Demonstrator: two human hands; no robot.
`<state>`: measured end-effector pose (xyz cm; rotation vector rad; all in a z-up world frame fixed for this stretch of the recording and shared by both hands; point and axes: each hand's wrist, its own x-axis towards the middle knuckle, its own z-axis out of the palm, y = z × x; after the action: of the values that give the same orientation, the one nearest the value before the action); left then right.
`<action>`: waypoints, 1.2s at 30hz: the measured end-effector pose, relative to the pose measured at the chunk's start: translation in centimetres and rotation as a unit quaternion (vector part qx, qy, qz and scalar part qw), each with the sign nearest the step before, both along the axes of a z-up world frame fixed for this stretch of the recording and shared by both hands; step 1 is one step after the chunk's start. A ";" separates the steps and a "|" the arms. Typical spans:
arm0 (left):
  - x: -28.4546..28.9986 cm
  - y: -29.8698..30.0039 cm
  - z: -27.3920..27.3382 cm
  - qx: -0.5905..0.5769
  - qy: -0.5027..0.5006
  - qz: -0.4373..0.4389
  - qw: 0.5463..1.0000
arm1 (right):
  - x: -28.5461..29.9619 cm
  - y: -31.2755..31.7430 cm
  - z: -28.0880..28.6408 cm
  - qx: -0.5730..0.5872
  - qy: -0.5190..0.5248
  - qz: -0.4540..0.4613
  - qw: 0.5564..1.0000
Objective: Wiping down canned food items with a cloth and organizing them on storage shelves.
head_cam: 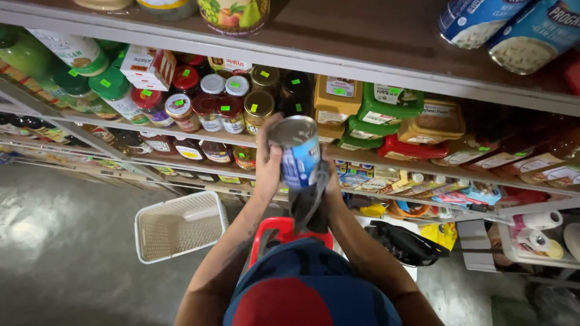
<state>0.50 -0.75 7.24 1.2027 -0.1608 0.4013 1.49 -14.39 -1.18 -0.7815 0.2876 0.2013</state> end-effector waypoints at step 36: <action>-0.2 -1.6 -4.9 -0.177 0.096 0.029 0.979 | -0.8 2.2 8.3 -0.362 -0.522 -0.040 0.771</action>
<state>0.28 -2.35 2.35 0.8895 0.1103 0.3444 0.72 -12.22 7.12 -1.5214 -0.7222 -0.4766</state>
